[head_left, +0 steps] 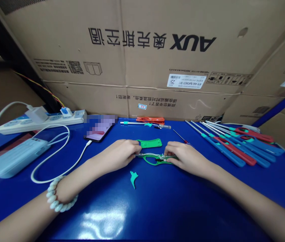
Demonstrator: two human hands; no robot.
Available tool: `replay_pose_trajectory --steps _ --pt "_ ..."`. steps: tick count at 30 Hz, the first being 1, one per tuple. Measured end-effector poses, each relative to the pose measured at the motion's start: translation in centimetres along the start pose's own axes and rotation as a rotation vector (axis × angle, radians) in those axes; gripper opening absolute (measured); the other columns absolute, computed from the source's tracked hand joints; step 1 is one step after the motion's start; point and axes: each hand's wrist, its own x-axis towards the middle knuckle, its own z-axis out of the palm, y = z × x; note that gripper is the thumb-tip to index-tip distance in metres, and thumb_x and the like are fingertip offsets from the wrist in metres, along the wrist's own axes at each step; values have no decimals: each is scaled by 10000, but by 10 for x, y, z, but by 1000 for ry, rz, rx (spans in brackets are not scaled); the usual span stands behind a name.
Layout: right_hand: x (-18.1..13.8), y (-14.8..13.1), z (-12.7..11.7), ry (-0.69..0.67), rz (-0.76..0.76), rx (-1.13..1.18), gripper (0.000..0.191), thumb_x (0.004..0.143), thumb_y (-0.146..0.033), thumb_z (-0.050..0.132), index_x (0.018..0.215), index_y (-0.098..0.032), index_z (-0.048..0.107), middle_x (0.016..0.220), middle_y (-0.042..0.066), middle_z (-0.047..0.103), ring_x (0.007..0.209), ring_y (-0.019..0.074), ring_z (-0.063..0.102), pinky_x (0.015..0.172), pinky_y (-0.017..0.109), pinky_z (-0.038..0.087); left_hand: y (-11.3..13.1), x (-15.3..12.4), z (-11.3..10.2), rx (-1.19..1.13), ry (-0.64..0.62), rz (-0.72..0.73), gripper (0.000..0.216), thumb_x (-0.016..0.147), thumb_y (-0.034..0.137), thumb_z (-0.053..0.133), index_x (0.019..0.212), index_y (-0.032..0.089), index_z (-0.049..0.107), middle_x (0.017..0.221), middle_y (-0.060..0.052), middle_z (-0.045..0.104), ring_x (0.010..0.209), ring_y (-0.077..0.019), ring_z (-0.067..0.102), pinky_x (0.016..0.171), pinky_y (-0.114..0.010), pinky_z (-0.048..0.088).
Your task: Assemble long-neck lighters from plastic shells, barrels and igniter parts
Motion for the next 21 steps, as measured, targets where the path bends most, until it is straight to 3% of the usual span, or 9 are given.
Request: replay_pose_trajectory --steps 21 --pt "1 -8 -2 -50 -3 -135 70 877 -159 554 865 -166 623 914 55 591 851 187 570 708 273 424 7 1 4 157 -19 30 189 863 45 470 766 170 574 815 -28 617 729 -181 611 680 -279 449"
